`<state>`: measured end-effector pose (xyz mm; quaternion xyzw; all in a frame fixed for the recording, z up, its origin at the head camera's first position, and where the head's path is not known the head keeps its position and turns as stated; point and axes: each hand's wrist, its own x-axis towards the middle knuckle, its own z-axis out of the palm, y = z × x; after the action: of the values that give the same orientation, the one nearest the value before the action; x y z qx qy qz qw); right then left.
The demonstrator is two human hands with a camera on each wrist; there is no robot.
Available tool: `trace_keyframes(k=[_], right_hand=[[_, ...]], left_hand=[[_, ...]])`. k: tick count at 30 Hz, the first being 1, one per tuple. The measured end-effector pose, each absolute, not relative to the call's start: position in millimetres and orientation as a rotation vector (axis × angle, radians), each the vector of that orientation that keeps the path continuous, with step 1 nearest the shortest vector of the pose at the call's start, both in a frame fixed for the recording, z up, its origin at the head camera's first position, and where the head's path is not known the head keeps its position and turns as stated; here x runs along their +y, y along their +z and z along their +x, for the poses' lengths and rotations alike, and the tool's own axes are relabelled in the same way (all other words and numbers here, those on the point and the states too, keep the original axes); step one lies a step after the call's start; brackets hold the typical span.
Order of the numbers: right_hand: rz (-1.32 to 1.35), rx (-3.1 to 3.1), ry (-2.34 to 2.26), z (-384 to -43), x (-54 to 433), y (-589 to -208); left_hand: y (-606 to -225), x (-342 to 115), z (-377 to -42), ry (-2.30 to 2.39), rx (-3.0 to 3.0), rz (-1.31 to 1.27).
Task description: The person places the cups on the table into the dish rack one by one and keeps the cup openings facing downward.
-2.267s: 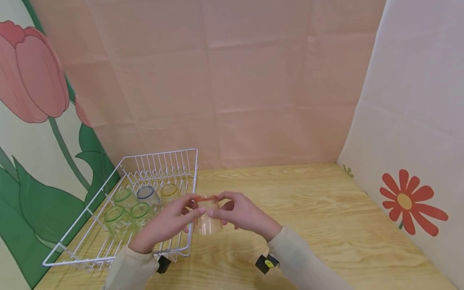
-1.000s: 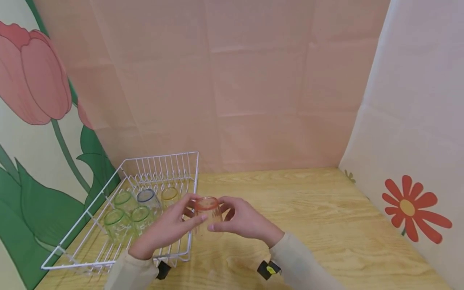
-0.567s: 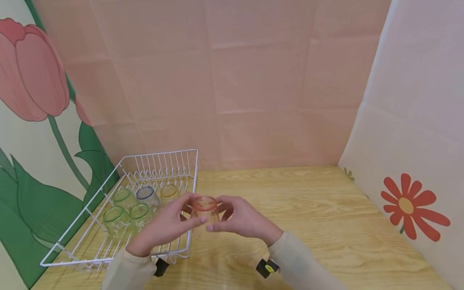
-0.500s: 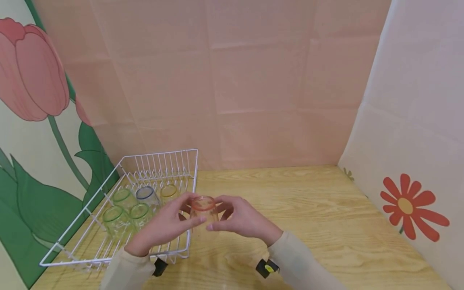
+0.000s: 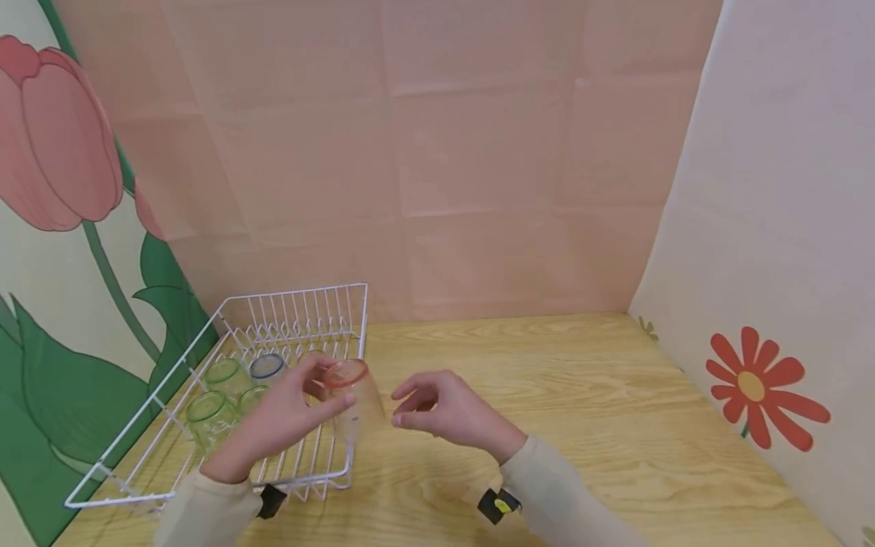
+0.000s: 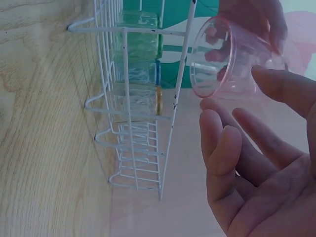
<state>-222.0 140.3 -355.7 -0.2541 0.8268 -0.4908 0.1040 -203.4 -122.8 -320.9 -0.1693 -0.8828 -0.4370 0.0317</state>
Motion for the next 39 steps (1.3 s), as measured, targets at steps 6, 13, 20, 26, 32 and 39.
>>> trace_keyframes(k=[6, 13, 20, 26, 32, 39], right_hand=[[-0.724, 2.429, -1.447, -221.3, 141.4, -355.8], [-0.725, 2.417, -1.437, -221.4, 141.6, -359.7], [-0.719, 2.407, -1.437, -221.9, 140.6, -365.5], [-0.718, 2.419, -1.425, -221.8, 141.6, -367.1], [-0.705, 2.419, -1.407, -221.5, 140.7, -369.5], [-0.712, 2.419, -1.404, -219.4, 140.3, -370.0]], left_hand=[[-313.7, -138.4, -206.5, -1.284, -2.723, -0.436], [-305.7, -157.1, -212.1, -1.124, -2.768, -0.444], [-303.3, -171.4, -222.2, -1.047, -2.885, -0.407], [-306.3, -176.5, -235.7, -0.990, -2.970, -0.411], [-318.3, -175.5, -247.6, -0.979, -3.083, -0.340], [-330.6, -170.7, -252.7, -0.966, -3.131, -0.247]])
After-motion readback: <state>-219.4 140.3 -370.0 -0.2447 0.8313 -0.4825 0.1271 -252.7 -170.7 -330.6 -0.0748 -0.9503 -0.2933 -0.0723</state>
